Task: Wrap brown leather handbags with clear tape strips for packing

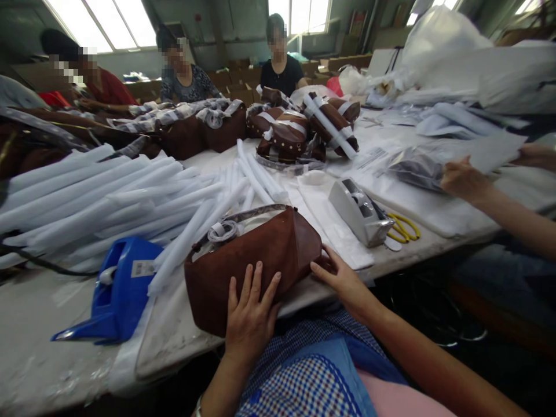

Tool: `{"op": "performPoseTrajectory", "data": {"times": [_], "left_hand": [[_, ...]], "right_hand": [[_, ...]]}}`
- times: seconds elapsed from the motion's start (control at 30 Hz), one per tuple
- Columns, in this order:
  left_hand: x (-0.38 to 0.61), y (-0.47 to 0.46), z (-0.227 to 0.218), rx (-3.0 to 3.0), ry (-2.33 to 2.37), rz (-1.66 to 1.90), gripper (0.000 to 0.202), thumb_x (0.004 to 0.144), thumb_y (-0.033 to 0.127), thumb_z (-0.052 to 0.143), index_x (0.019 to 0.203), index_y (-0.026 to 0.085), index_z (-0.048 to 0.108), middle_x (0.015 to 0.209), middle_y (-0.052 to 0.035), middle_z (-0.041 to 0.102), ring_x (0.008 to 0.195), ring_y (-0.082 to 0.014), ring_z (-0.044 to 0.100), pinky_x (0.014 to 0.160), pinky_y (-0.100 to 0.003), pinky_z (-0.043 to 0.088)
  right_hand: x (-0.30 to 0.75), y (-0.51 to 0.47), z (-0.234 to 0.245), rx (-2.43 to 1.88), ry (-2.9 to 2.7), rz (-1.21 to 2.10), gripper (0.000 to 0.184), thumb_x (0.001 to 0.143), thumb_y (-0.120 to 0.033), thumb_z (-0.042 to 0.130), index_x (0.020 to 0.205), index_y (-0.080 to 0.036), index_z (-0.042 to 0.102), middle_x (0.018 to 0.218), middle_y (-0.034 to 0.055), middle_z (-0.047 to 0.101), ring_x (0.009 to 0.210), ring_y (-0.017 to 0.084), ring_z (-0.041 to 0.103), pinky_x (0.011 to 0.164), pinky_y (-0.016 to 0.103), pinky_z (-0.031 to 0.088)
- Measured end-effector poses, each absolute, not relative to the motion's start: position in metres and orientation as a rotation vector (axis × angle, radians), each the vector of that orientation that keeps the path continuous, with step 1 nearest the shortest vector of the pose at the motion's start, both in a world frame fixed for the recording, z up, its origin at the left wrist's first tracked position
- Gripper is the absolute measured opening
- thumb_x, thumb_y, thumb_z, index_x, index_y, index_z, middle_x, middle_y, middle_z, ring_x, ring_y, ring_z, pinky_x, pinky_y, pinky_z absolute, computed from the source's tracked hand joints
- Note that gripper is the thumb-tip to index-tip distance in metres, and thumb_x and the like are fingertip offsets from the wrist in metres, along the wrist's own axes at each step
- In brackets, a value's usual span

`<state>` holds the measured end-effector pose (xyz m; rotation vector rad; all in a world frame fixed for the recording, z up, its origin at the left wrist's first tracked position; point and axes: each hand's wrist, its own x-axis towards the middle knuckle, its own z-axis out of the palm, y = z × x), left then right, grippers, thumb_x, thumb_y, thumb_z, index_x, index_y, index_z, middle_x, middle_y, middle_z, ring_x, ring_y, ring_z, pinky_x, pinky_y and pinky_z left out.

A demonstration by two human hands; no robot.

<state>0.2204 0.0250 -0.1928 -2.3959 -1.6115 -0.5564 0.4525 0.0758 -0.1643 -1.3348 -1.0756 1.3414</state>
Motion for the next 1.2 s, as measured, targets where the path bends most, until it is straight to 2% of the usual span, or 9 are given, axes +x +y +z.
{"op": "performPoseTrajectory", "data": {"times": [0.13,0.3,0.37,0.57,0.8,0.93,1.03,1.13,1.2], "left_hand": [[0.219,0.025,-0.187,-2.398,-1.634,-0.580,0.059,0.095,0.038,0.057,0.151,0.030,0.041,0.162,-0.0131,0.029,0.148,-0.0340,0.031,0.120,-0.060,0.020],[0.210,0.022,-0.180,-2.424,-1.644,-0.587,0.063,0.093,0.034,0.059,0.152,0.030,0.038,0.162,-0.0116,0.029,0.149,-0.0336,0.030,0.120,-0.060,0.021],[0.207,0.021,-0.180,-2.431,-1.648,-0.598,0.066,0.091,0.032,0.061,0.153,0.030,0.037,0.162,-0.0116,0.029,0.149,-0.0337,0.030,0.120,-0.060,0.021],[0.207,0.019,-0.186,-2.409,-1.673,-0.555,0.075,0.086,0.033,0.069,0.153,0.032,0.036,0.163,-0.0112,0.027,0.148,-0.0348,0.031,0.121,-0.060,0.017],[0.204,0.022,-0.189,-2.269,-1.603,-0.552,0.068,0.094,0.016,0.053,0.156,0.030,0.028,0.162,-0.0134,0.029,0.148,-0.0327,0.032,0.120,-0.059,0.023],[0.202,0.023,-0.196,-2.164,-1.494,-0.589,0.062,0.096,0.008,0.039,0.154,0.029,0.033,0.159,-0.0133,0.036,0.145,-0.0308,0.037,0.118,-0.055,0.030],[0.206,0.024,-0.203,-2.118,-1.460,-0.581,0.054,0.100,0.015,0.036,0.152,0.031,0.037,0.157,-0.0106,0.041,0.143,-0.0283,0.042,0.118,-0.052,0.032],[0.210,0.025,-0.210,-2.082,-1.422,-0.567,0.048,0.103,0.023,0.035,0.150,0.033,0.040,0.154,-0.0069,0.046,0.142,-0.0250,0.044,0.121,-0.049,0.029],[0.213,0.026,-0.213,-2.057,-1.408,-0.576,0.047,0.104,0.027,0.035,0.150,0.034,0.041,0.153,-0.0053,0.048,0.141,-0.0232,0.045,0.123,-0.047,0.025]], "right_hand": [[0.446,0.077,-0.158,-1.211,-0.578,1.535,0.090,0.074,-0.040,0.084,0.150,-0.031,0.036,0.130,0.0045,0.065,0.124,0.021,0.059,0.110,0.036,0.046],[0.458,0.081,-0.147,-1.185,-0.863,1.778,0.054,0.084,-0.052,0.074,0.132,-0.030,0.061,0.130,0.0043,0.066,0.125,0.025,0.057,0.103,0.040,0.048],[0.459,0.081,-0.142,-1.211,-1.040,1.736,0.048,0.086,-0.055,0.070,0.125,-0.027,0.066,0.129,0.0055,0.067,0.125,0.027,0.057,0.107,0.042,0.045],[0.440,0.075,-0.139,-1.087,-0.890,1.753,0.058,0.090,-0.056,0.066,0.141,-0.034,0.050,0.140,0.0049,0.060,0.119,0.026,0.062,0.098,0.043,0.054],[0.425,0.076,-0.133,-1.100,-0.811,1.687,0.058,0.088,-0.048,0.069,0.141,-0.033,0.050,0.131,0.0057,0.066,0.099,0.025,0.071,0.087,0.042,0.060],[0.436,0.079,-0.138,-1.131,-0.904,1.753,0.055,0.088,-0.054,0.066,0.135,-0.027,0.056,0.126,0.0083,0.068,0.097,0.025,0.072,0.086,0.040,0.059],[0.471,0.097,-0.140,-1.332,-1.259,1.848,0.058,0.087,-0.065,0.060,0.130,-0.025,0.060,0.119,0.0091,0.072,0.090,0.026,0.073,0.080,0.039,0.060],[0.506,0.130,-0.129,-1.531,-1.924,1.502,0.056,0.090,-0.069,0.049,0.102,-0.021,0.073,0.097,0.0085,0.076,0.071,0.024,0.073,0.067,0.035,0.058],[0.513,0.155,-0.114,-1.542,-2.118,1.050,0.051,0.094,-0.063,0.046,0.104,-0.022,0.074,0.086,0.0060,0.076,0.068,0.022,0.071,0.067,0.033,0.056]]}}
